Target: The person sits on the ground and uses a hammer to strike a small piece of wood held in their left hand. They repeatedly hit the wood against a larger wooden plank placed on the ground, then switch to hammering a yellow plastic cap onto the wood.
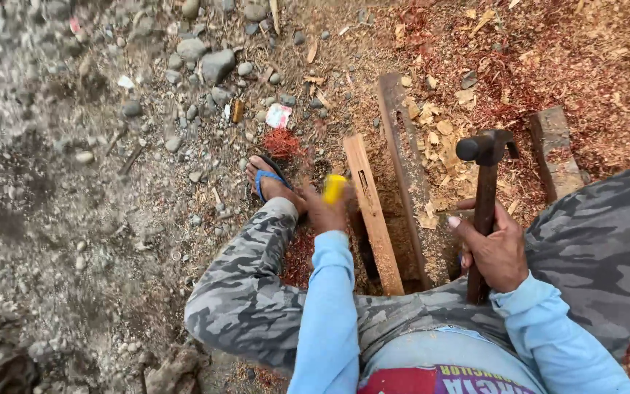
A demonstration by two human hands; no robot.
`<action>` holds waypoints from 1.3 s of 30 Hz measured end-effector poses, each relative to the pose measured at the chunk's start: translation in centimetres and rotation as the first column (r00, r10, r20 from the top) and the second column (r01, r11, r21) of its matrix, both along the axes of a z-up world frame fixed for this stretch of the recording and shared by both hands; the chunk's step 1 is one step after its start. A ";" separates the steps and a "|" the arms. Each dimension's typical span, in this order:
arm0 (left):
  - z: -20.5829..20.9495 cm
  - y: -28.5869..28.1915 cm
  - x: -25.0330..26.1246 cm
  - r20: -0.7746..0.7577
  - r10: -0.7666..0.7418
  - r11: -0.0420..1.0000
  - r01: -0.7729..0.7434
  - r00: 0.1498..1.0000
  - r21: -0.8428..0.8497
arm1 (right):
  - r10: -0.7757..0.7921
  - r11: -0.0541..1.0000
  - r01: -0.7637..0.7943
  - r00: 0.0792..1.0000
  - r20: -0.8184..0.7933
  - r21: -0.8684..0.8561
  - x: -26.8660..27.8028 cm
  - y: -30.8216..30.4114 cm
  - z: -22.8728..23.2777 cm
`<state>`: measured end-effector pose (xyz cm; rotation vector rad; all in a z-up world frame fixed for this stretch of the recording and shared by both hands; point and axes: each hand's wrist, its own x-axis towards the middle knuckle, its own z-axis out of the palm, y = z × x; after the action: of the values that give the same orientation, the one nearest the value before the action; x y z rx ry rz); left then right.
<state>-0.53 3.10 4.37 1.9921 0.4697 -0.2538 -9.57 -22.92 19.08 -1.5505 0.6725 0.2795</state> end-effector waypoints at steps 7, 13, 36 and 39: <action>1.0 1.7 1.8 0.589 0.050 0.976 -0.164 0.806 0.142 | -0.057 0.998 0.054 0.991 0.117 0.034 -1.6 -1.6 -1.7; 6.0 -2.3 -0.9 0.242 0.031 0.761 0.135 0.970 -0.635 | -0.052 0.995 0.029 0.967 0.250 0.095 -2.9 -1.4 -1.6; 6.1 -3.4 -1.3 0.401 -0.044 0.861 0.238 0.915 -0.450 | 0.026 1.000 -0.029 0.951 0.309 0.003 -5.1 -0.9 -0.8; 5.3 -3.9 -1.1 0.464 -0.037 0.883 0.247 0.885 -0.400 | 0.036 0.999 -0.028 0.955 0.293 -0.033 -5.2 -0.6 -0.9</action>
<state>-1.64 -0.80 9.71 1.5571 -0.0428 0.0124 -14.72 -23.48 18.19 -1.5909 0.4192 0.0601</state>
